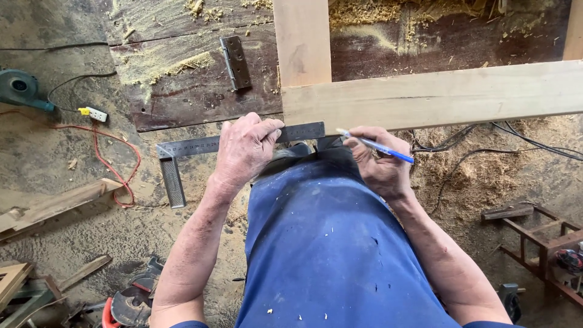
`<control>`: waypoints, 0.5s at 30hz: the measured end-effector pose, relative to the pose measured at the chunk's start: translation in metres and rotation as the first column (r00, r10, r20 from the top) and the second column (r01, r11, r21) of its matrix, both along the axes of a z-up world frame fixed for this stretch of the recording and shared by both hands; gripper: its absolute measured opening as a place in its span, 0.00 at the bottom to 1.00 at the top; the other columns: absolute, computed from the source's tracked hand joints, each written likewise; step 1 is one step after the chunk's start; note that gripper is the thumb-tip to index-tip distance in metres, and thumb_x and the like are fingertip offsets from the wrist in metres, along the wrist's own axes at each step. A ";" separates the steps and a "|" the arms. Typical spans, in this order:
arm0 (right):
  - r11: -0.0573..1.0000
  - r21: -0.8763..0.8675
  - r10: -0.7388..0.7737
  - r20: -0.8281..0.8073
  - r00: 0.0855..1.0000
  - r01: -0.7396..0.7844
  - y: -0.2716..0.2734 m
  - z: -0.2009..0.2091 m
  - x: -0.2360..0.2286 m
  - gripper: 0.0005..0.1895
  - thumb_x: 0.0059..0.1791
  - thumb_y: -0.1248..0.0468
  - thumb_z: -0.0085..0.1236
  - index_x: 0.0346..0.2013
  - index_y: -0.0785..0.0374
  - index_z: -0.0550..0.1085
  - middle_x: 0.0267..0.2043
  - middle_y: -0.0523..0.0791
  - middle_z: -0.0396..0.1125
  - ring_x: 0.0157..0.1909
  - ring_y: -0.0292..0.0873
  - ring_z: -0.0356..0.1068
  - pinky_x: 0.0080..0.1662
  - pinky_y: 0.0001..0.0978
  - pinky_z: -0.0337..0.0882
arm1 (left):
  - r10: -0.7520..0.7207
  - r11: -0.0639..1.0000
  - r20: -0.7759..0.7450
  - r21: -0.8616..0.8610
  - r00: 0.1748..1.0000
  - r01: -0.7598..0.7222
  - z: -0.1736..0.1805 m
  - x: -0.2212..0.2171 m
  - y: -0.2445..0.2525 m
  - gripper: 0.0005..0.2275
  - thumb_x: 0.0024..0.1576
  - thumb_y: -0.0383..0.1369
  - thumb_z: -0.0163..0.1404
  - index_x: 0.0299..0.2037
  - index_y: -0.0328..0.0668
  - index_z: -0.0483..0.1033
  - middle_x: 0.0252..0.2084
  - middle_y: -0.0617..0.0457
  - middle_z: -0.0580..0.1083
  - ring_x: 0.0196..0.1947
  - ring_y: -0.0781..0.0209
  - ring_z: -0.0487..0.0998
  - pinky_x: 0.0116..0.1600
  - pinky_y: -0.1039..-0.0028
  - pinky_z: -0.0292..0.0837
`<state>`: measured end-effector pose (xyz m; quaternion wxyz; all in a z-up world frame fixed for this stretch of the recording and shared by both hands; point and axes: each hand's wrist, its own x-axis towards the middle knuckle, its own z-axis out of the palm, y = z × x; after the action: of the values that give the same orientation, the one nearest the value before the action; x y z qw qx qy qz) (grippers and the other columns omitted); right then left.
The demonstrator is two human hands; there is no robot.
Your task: Marking wood for hinge placement using a square and pen, then checking the fit of a metal hinge.
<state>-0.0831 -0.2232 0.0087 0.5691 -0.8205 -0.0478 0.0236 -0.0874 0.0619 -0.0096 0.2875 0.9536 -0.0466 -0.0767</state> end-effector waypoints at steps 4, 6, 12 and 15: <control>0.999 0.011 -0.042 -0.035 0.999 0.042 0.008 0.002 0.000 0.08 0.48 0.70 0.69 0.41 0.63 0.81 0.37 0.48 0.76 0.41 0.41 0.77 0.50 0.31 0.75 | -0.004 1.000 0.000 0.002 1.000 0.004 0.001 0.001 -0.001 0.05 0.65 0.42 0.50 0.40 0.68 0.80 0.27 0.56 0.66 0.35 0.51 0.77 0.42 0.62 0.67; 0.998 -0.064 0.009 -0.075 0.997 -0.014 0.006 0.000 0.000 0.08 0.51 0.66 0.65 0.44 0.56 0.82 0.39 0.45 0.77 0.46 0.44 0.78 0.51 0.35 0.74 | -0.011 1.000 0.006 -0.004 1.000 0.011 0.003 0.001 -0.001 0.05 0.64 0.41 0.50 0.38 0.67 0.79 0.27 0.56 0.66 0.34 0.50 0.77 0.41 0.63 0.67; 0.985 -0.168 0.016 -0.065 0.998 -0.026 0.021 0.014 0.003 0.09 0.50 0.63 0.66 0.44 0.52 0.83 0.40 0.47 0.76 0.45 0.49 0.78 0.49 0.41 0.75 | -0.018 1.000 0.013 -0.002 1.000 0.018 0.003 0.002 -0.001 0.06 0.65 0.41 0.49 0.38 0.66 0.79 0.27 0.56 0.66 0.33 0.50 0.77 0.40 0.63 0.67; 0.983 -0.178 0.041 -0.063 0.997 -0.052 0.021 0.015 0.005 0.09 0.50 0.64 0.65 0.45 0.52 0.83 0.41 0.48 0.76 0.45 0.52 0.78 0.48 0.45 0.75 | -0.018 1.000 0.010 -0.001 1.000 0.018 0.003 0.003 -0.001 0.05 0.65 0.41 0.49 0.38 0.67 0.79 0.27 0.56 0.66 0.34 0.50 0.77 0.41 0.63 0.67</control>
<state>-0.0778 -0.2019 0.0236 0.4932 -0.8662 -0.0477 0.0652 -0.0848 0.0608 -0.0069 0.2872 0.9533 -0.0564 -0.0744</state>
